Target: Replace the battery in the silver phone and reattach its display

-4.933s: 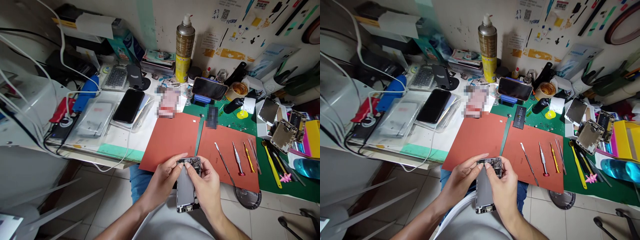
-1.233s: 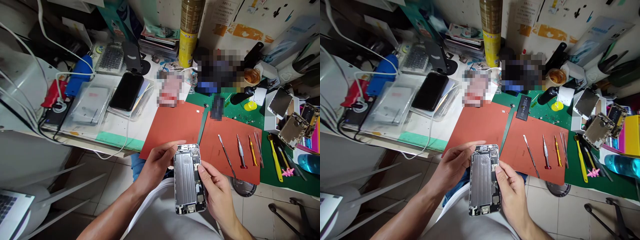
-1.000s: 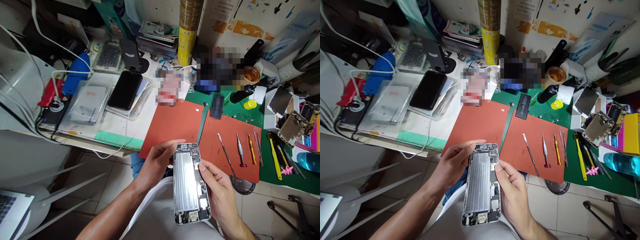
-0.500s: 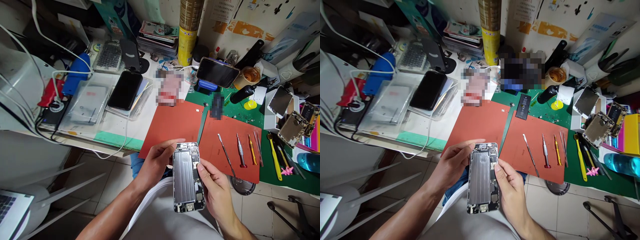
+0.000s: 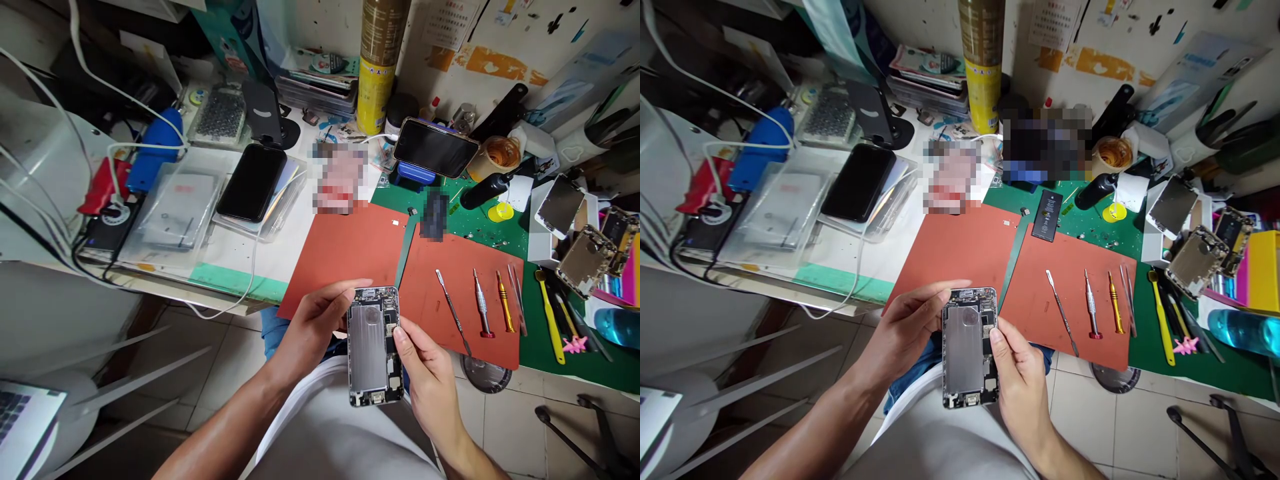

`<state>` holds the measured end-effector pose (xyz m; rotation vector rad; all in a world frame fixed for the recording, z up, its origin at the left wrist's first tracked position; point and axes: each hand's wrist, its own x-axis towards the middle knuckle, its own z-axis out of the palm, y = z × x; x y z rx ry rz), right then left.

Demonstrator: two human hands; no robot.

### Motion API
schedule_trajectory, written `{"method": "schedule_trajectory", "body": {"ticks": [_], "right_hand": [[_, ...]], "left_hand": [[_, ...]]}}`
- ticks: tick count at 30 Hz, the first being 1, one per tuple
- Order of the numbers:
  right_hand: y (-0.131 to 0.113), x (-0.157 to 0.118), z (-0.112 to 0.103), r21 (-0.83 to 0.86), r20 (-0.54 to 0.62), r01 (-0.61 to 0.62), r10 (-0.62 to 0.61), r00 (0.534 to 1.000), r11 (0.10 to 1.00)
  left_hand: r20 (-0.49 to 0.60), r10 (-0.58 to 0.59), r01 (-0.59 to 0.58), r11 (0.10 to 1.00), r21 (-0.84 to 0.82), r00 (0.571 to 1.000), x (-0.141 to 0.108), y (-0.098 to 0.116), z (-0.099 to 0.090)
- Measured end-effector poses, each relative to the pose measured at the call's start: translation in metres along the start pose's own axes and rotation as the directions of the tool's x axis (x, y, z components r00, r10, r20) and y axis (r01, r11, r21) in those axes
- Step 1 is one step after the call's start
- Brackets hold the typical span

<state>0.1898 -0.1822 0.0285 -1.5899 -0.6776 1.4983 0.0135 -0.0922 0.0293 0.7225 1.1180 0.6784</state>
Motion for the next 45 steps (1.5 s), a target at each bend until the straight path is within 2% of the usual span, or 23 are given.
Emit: {"method": "schedule_trajectory", "body": {"ticks": [12, 14, 16, 18, 20, 22, 23, 25, 26, 29, 32, 35, 39, 42, 45], "right_hand": [[0.000, 0.002, 0.001, -0.007, -0.021, 0.006, -0.006, 1.000, 1.000], [0.000, 0.010, 0.003, -0.005, -0.044, 0.033, -0.033, 0.998, 0.999], [0.000, 0.023, 0.005, -0.022, -0.086, 0.059, -0.061, 0.994, 0.998], [-0.001, 0.038, 0.009, -0.063, -0.113, 0.074, -0.081, 0.990, 0.995], [-0.004, 0.053, 0.013, -0.118, -0.107, 0.081, -0.093, 0.990, 0.990], [-0.008, 0.063, 0.015, -0.210, -0.083, 0.087, -0.106, 0.991, 0.974], [-0.010, 0.066, 0.015, -0.274, -0.075, 0.094, -0.118, 0.990, 0.957], [-0.016, 0.069, 0.013, -0.421, -0.068, 0.112, -0.155, 0.986, 0.900], [-0.019, 0.070, 0.010, -0.493, -0.066, 0.126, -0.181, 0.981, 0.861], [-0.033, 0.074, -0.003, -0.671, -0.046, 0.187, -0.292, 0.955, 0.718], [-0.054, 0.086, -0.021, -0.773, -0.025, 0.250, -0.422, 0.906, 0.583], [-0.078, 0.108, -0.039, -0.851, -0.018, 0.248, -0.499, 0.866, 0.462], [-0.105, 0.147, -0.053, -0.935, 0.051, 0.240, -0.566, 0.823, 0.263], [-0.113, 0.177, -0.053, -0.945, 0.098, 0.255, -0.566, 0.818, 0.206], [-0.115, 0.198, -0.050, -0.948, 0.148, 0.277, -0.549, 0.823, 0.160]], "left_hand": [[0.020, -0.001, 0.001, 1.000, 0.005, 1.000, 0.002, -0.003, -0.001], [-0.017, 0.068, -0.067, 0.996, 0.052, 0.998, 0.003, -0.003, -0.001], [-0.102, 0.224, -0.207, 0.966, 0.154, 0.969, 0.005, -0.004, -0.004], [-0.158, 0.407, -0.337, 0.878, 0.341, 0.900, 0.006, -0.007, -0.011], [-0.094, 0.552, -0.415, 0.718, 0.559, 0.828, 0.008, -0.010, -0.021], [0.113, 0.662, -0.533, 0.477, 0.699, 0.741, 0.012, -0.014, -0.033], [0.237, 0.681, -0.594, 0.353, 0.723, 0.693, 0.014, -0.015, -0.039], [0.436, 0.662, -0.674, 0.144, 0.724, 0.610, 0.019, -0.017, -0.049], [0.500, 0.640, -0.693, 0.071, 0.717, 0.583, 0.021, -0.018, -0.052], [0.585, 0.605, -0.709, -0.047, 0.703, 0.540, 0.027, -0.020, -0.058], [0.613, 0.604, -0.724, -0.084, 0.684, 0.509, 0.030, -0.022, -0.060], [0.618, 0.602, -0.742, -0.063, 0.667, 0.505, 0.030, -0.021, -0.062], [0.577, 0.572, -0.725, 0.045, 0.688, 0.583, 0.028, -0.019, -0.064], [0.561, 0.568, -0.714, 0.069, 0.697, 0.603, 0.027, -0.020, -0.065], [0.563, 0.569, -0.700, 0.031, 0.713, 0.599, 0.028, -0.021, -0.066]]}}
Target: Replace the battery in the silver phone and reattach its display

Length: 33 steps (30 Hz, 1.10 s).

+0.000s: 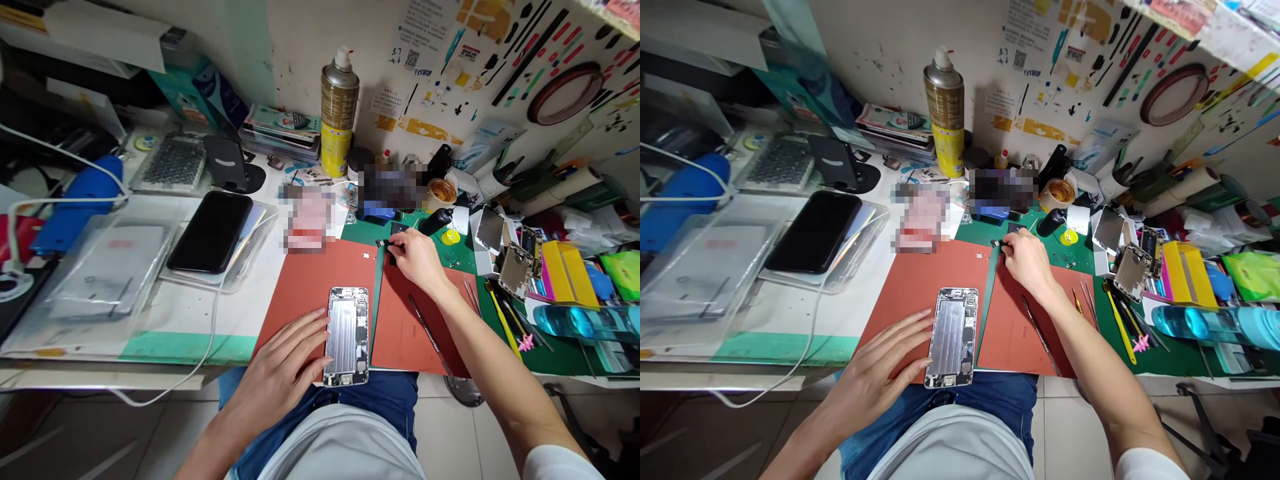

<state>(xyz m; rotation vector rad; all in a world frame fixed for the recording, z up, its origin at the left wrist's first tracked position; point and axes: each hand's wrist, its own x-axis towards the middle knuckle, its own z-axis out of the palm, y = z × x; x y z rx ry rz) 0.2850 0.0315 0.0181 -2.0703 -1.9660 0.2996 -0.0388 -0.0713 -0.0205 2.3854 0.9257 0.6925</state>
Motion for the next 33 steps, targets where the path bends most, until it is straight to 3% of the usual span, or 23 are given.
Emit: {"method": "schedule_trajectory", "body": {"ticks": [11, 25, 33], "right_hand": [[-0.001, 0.018, 0.006, -0.050, 0.082, 0.077, -0.072, 0.994, 0.996], [-0.017, 0.024, 0.004, -0.114, 0.109, -0.079, 0.091, 0.990, 0.990], [-0.017, 0.027, 0.006, -0.118, 0.133, -0.094, 0.109, 0.985, 0.989]], "left_hand": [[0.005, 0.023, -0.023, 0.998, 0.058, 1.000, 0.000, -0.002, 0.003], [-0.002, 0.028, -0.028, 0.998, 0.055, 1.000, 0.000, -0.002, 0.003], [-0.012, 0.033, -0.032, 0.999, 0.038, 0.999, 0.000, -0.002, 0.003]]}}
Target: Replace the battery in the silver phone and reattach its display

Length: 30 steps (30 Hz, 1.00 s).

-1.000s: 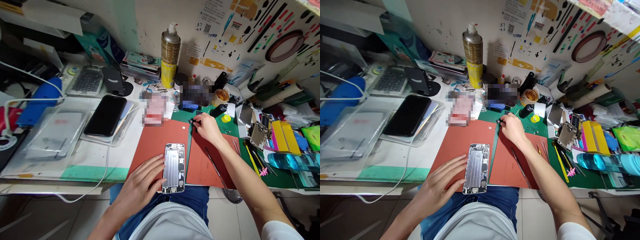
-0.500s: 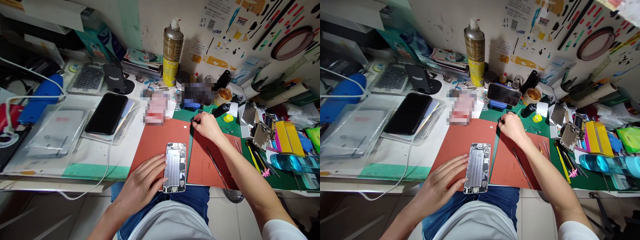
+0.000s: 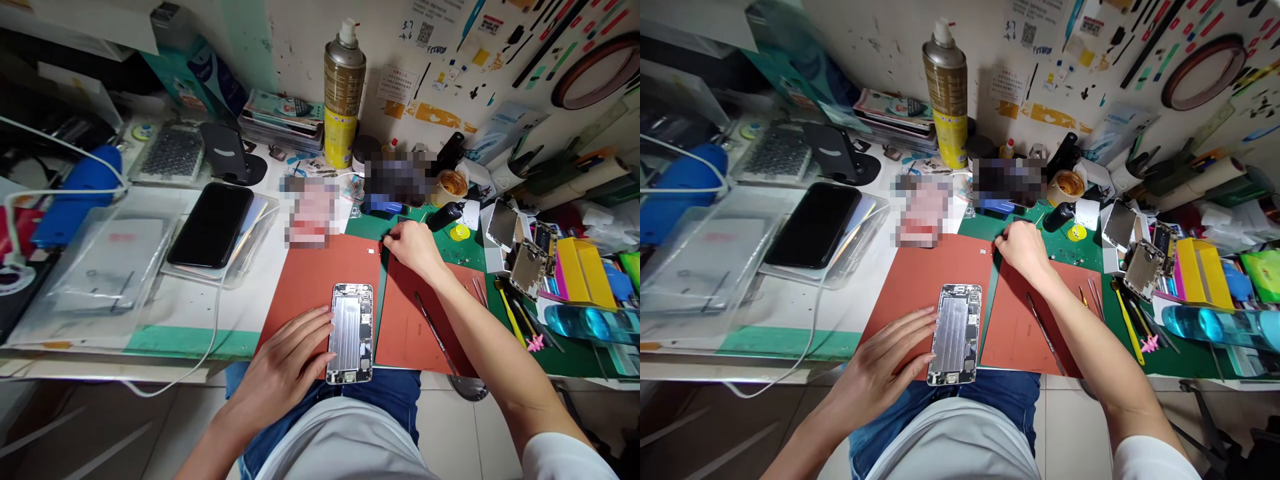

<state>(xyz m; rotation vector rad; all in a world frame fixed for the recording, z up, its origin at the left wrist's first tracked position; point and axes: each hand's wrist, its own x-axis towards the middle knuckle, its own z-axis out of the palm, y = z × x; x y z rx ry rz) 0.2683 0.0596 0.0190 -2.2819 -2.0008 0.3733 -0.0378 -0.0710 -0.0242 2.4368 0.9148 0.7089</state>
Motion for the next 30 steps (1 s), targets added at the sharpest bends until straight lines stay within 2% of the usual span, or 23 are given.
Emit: {"method": "schedule_trajectory", "body": {"ticks": [4, 10, 17, 20, 23, 25, 27, 30], "right_hand": [[0.000, 0.001, -0.001, 0.006, -0.006, 0.007, -0.007, 1.000, 1.000], [0.002, -0.007, -0.012, 0.028, -0.029, 0.057, -0.056, 0.998, 0.998], [0.014, -0.023, -0.020, 0.045, -0.057, 0.228, -0.225, 0.973, 0.973], [0.012, -0.036, -0.021, 0.113, -0.016, 0.384, -0.385, 0.923, 0.916], [0.007, -0.054, -0.018, 0.187, 0.014, 0.568, -0.580, 0.814, 0.802], [0.003, -0.065, -0.012, 0.171, 0.045, 0.643, -0.658, 0.751, 0.746], [0.001, -0.074, -0.005, 0.087, 0.071, 0.680, -0.685, 0.725, 0.728], [0.000, -0.080, 0.005, -0.068, 0.080, 0.705, -0.700, 0.709, 0.706]], "left_hand": [[-0.008, 0.001, -0.001, 1.000, -0.007, 1.000, 0.000, -0.001, 0.000], [-0.009, 0.005, -0.005, 1.000, -0.006, 1.000, 0.000, -0.001, 0.001], [-0.008, 0.000, 0.000, 1.000, -0.013, 1.000, 0.002, 0.001, 0.000], [0.002, -0.005, 0.005, 1.000, -0.021, 1.000, 0.003, 0.002, -0.002], [0.003, -0.005, 0.005, 1.000, -0.026, 1.000, 0.003, 0.002, -0.003], [0.000, -0.006, 0.006, 1.000, -0.029, 1.000, 0.004, 0.002, -0.003], [-0.005, -0.008, 0.008, 0.999, -0.032, 1.000, 0.003, 0.002, -0.002], [-0.007, -0.007, 0.007, 0.999, -0.032, 1.000, 0.003, 0.002, -0.002]]}}
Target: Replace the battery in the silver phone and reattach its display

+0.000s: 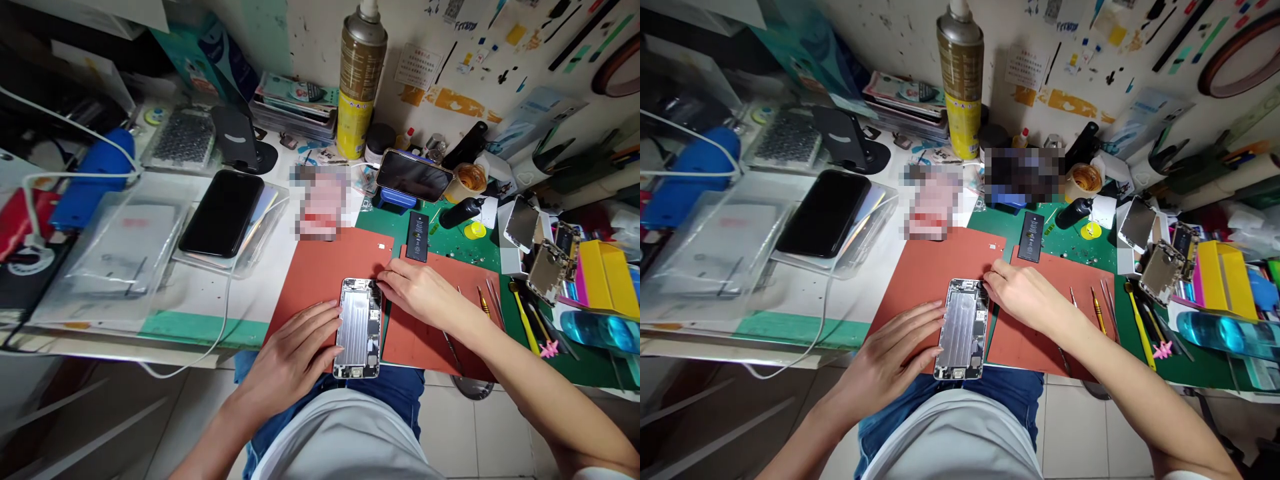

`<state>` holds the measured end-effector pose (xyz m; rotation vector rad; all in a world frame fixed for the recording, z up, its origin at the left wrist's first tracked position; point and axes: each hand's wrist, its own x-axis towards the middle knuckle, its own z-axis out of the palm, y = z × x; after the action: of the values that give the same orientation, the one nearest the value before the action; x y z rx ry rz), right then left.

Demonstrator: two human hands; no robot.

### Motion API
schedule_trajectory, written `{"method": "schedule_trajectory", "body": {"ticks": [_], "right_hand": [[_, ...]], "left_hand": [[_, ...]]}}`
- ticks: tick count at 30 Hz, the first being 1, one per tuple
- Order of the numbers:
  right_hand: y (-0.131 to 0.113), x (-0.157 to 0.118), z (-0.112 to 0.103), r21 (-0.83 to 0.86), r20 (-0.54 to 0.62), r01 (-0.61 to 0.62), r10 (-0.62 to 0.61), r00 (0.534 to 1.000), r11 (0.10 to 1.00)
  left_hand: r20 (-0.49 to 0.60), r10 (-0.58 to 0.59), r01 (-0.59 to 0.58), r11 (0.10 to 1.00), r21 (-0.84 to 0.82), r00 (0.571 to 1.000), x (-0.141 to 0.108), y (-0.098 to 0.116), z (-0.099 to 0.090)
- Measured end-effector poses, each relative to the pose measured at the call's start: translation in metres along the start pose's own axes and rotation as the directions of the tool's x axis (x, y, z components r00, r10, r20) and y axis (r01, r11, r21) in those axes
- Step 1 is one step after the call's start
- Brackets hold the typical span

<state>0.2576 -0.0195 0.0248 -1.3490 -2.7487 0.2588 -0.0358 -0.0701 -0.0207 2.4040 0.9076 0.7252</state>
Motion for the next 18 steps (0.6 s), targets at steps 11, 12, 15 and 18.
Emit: {"method": "schedule_trajectory", "body": {"ticks": [11, 12, 15, 18], "right_hand": [[-0.010, -0.003, 0.006, -0.252, 0.032, 0.082, -0.077, 0.997, 0.964], [-0.011, -0.003, 0.006, -0.257, 0.037, 0.083, -0.076, 0.996, 0.963], [-0.013, -0.002, 0.005, -0.268, 0.047, 0.085, -0.075, 0.996, 0.960], [-0.014, -0.001, 0.005, -0.260, 0.053, 0.078, -0.067, 0.996, 0.962]], "left_hand": [[0.000, 0.004, -0.004, 1.000, 0.022, 1.000, 0.001, 0.001, 0.000], [-0.002, 0.002, -0.002, 1.000, 0.018, 1.000, 0.001, 0.001, 0.000], [-0.012, -0.008, 0.008, 1.000, -0.004, 1.000, 0.001, 0.002, 0.000], [-0.020, -0.012, 0.012, 1.000, -0.021, 1.000, 0.000, 0.001, 0.000]]}}
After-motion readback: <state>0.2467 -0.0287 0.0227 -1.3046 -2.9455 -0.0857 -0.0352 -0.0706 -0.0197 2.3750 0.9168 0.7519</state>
